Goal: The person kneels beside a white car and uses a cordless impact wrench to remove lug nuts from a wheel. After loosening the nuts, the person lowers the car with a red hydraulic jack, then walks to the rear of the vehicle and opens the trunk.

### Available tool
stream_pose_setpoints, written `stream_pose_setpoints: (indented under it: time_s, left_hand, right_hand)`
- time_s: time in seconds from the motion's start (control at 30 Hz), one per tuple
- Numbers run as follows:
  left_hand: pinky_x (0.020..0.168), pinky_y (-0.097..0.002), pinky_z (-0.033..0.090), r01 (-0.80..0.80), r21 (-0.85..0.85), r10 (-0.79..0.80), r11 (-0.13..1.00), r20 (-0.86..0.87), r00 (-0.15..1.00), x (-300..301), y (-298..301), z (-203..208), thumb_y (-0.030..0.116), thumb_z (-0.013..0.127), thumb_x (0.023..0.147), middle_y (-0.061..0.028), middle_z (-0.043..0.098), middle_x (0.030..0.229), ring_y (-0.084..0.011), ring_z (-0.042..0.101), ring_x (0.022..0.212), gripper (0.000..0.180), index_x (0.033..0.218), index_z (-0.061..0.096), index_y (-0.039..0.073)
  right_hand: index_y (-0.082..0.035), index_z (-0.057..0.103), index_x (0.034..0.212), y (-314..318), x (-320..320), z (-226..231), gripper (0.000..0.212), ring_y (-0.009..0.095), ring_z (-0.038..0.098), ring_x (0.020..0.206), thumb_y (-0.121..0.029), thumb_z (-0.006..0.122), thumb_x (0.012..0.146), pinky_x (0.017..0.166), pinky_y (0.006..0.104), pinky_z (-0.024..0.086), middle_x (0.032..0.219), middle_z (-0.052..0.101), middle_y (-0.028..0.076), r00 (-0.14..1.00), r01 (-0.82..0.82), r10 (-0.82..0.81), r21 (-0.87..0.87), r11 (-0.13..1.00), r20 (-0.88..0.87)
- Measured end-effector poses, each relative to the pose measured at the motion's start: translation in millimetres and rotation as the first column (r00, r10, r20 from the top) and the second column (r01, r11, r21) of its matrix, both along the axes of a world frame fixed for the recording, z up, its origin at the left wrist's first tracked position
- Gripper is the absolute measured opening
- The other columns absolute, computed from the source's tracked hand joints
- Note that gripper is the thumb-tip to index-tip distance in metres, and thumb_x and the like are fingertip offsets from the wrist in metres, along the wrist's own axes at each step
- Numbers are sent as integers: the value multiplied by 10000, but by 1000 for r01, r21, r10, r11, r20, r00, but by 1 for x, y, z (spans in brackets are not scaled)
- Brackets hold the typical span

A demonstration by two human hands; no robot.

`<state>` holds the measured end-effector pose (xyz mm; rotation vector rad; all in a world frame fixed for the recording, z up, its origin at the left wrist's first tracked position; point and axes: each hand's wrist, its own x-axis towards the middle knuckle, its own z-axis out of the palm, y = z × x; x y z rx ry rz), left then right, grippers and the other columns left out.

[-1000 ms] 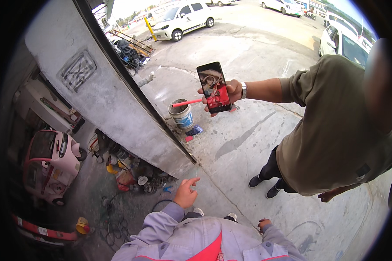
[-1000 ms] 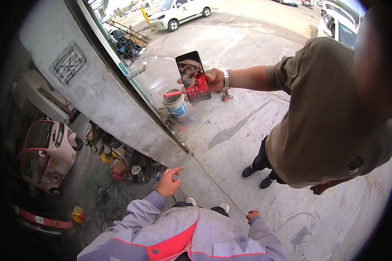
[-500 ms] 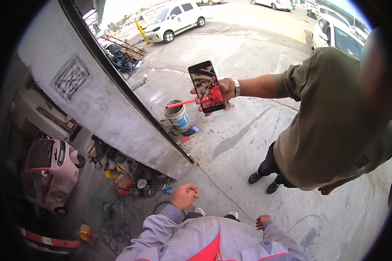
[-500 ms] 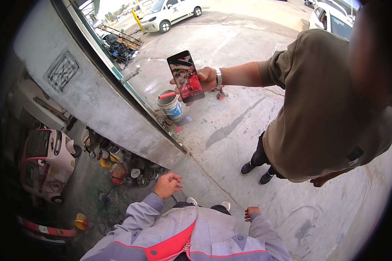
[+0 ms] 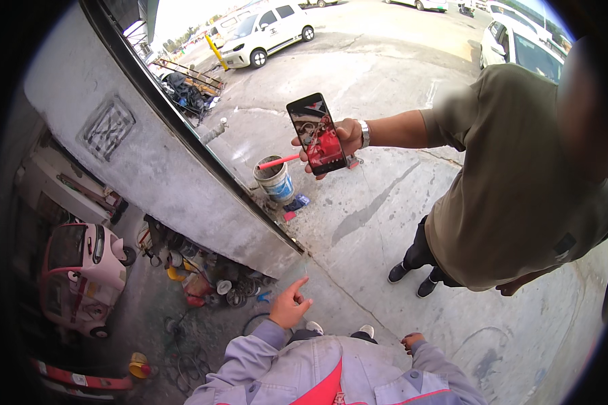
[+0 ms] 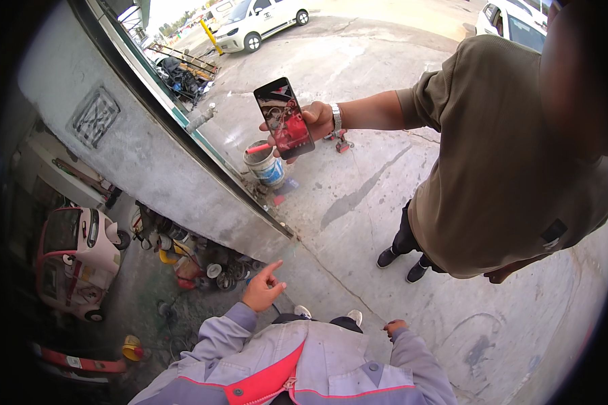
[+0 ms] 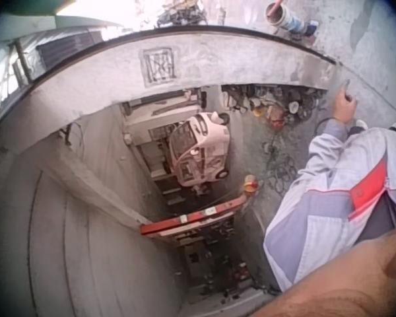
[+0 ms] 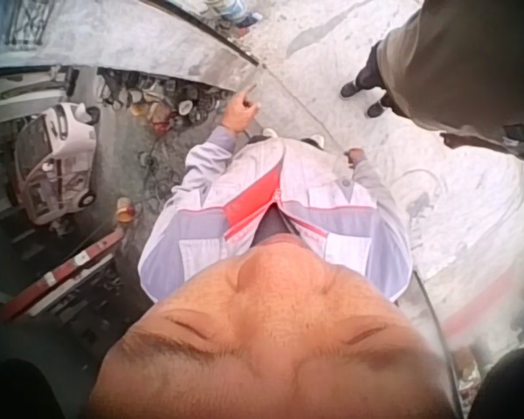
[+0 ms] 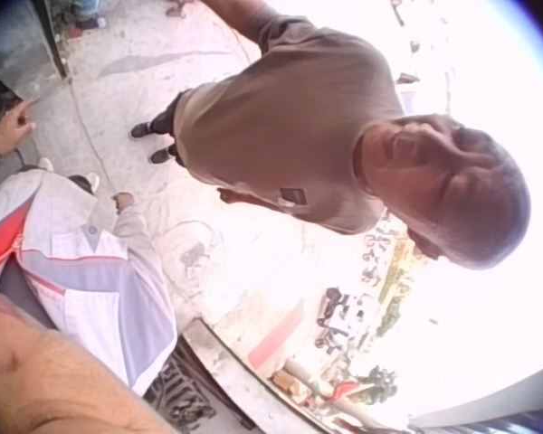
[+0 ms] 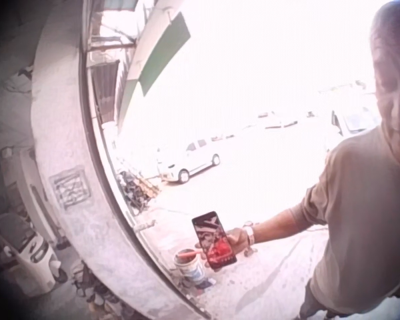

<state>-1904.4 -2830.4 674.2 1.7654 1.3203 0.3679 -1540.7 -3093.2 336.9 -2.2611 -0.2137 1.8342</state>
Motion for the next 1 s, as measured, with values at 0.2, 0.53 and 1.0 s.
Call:
stream_pose_setpoints:
  time_s: [0.2,0.53,1.0]
  left_hand:
    - [759,-290,540,-13,27,10,1000,114,993,3,-4,7,36,643,838,-119,608,1157,-165,645,791,657,1470,515,163]
    - [955,-364,526,78,97,-84,992,65,994,-13,-9,-2,-8,587,855,-123,545,1298,-212,627,1128,539,1380,585,115]
    - [952,-387,500,-108,92,103,990,64,993,-96,-23,-17,165,706,855,-166,649,1189,-308,633,1109,310,1144,688,53]
  right_hand:
    - [-84,696,1222,-4,2,1,429,271,674,630,-48,730,796,593,440,596,870,735,142,986,143,-139,39,989,-92]
    - [-161,693,1243,-8,-2,-34,454,342,688,989,-31,703,809,901,548,546,1139,712,151,926,-372,367,43,927,94]
    - [-151,707,1198,31,-27,-11,298,292,711,942,-255,606,938,823,435,580,1166,709,149,679,-710,701,-48,703,219]
